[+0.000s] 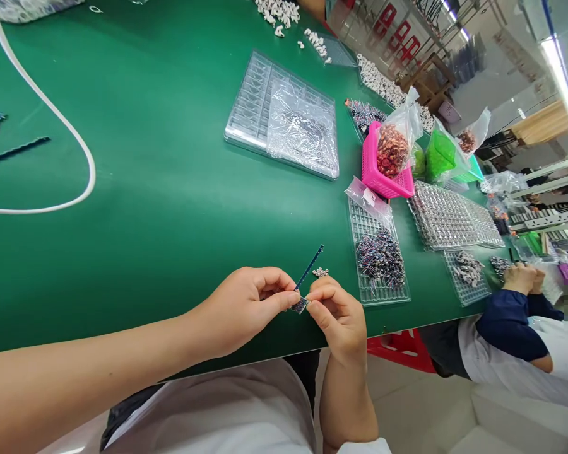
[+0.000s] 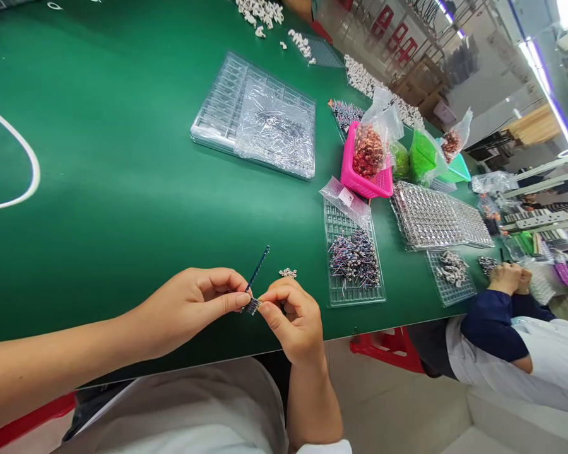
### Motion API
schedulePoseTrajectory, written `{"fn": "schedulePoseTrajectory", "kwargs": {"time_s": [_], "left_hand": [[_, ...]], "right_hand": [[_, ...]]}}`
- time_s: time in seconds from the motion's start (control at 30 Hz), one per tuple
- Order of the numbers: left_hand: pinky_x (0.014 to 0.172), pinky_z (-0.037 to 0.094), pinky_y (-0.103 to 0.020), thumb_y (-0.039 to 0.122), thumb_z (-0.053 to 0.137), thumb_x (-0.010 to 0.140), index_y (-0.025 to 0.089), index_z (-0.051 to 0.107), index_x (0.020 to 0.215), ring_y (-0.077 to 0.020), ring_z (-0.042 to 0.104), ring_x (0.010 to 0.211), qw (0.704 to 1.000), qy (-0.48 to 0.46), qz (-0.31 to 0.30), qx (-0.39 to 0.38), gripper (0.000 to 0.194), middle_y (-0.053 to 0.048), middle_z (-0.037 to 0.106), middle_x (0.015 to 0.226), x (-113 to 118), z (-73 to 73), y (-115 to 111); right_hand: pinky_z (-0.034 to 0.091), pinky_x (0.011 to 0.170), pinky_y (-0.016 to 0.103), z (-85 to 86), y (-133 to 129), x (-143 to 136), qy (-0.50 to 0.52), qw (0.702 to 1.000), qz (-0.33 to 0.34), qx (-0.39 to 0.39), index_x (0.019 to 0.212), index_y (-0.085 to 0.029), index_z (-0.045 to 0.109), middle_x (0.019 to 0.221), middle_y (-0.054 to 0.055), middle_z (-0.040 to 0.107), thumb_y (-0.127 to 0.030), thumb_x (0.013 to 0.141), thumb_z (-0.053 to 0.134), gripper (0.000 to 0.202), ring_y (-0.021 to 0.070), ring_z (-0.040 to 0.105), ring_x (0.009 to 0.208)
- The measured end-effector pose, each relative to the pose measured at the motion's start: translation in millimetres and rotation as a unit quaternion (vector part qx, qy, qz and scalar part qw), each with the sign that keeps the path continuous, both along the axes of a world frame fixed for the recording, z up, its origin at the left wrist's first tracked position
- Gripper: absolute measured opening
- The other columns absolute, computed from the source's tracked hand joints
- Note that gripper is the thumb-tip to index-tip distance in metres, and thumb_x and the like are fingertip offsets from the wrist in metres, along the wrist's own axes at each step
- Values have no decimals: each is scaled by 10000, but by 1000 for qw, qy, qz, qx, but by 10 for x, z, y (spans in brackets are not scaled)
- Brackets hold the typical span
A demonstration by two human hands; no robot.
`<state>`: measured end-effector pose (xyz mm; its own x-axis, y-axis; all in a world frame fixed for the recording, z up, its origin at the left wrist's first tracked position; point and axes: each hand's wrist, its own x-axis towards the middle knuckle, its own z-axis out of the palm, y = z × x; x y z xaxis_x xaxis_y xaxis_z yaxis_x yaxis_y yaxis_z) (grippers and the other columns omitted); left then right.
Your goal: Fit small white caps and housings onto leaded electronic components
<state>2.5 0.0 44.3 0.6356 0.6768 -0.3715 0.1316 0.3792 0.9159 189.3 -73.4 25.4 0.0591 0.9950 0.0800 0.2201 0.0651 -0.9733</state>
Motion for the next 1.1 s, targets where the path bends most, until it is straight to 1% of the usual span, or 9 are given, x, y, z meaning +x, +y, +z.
{"fn": "schedulePoseTrajectory", "kwargs": {"time_s": [0.1,0.23,0.4,0.53,0.77,1.0,1.1], "left_hand": [[628,410,-264,409,628,828,184,654,764,-154,538,668,1000,10,-7,5,235,12,636,697,-2,3,-6],[581,378,-246,407,631,821,186,652,737,-138,498,619,1000,9,-8,13,238,32,590,641,-7,-9,-22],[584,390,-242,404,613,821,186,655,732,-141,504,623,999,14,-16,24,239,27,591,645,2,-14,-31],[566,376,-236,393,594,827,182,654,727,-137,489,611,998,30,-30,42,241,25,583,637,5,-6,-30],[515,318,-229,395,590,838,184,652,707,-122,433,563,996,50,-44,67,256,38,549,594,0,-2,-29],[519,323,-224,374,586,838,182,651,695,-115,429,559,994,55,-38,81,248,42,556,591,0,-8,-47],[517,323,-223,365,584,840,186,650,691,-114,428,555,994,58,-40,85,243,44,560,588,3,-9,-41]], "right_hand": [[461,589,257,4,-6,9,27,999,22,-31,873,-203,695,770,17,634,-294,894,680,94,134,567,680],[475,551,246,6,-18,17,47,996,33,-72,859,-200,706,771,21,648,-342,885,694,144,125,577,637],[481,539,234,3,-13,37,66,992,39,-97,852,-198,710,763,13,642,-352,865,718,155,116,586,616],[488,550,229,1,-5,53,75,991,57,-100,844,-202,710,767,10,650,-328,860,729,128,112,594,627],[524,559,257,0,8,69,47,991,76,-100,820,-185,703,757,28,672,-360,859,722,180,128,610,624],[520,553,252,12,31,68,44,990,83,-102,803,-195,701,753,20,665,-377,861,718,191,124,604,613],[517,563,246,21,37,64,53,990,91,-97,803,-196,704,748,15,659,-356,863,719,172,123,603,627]]}}
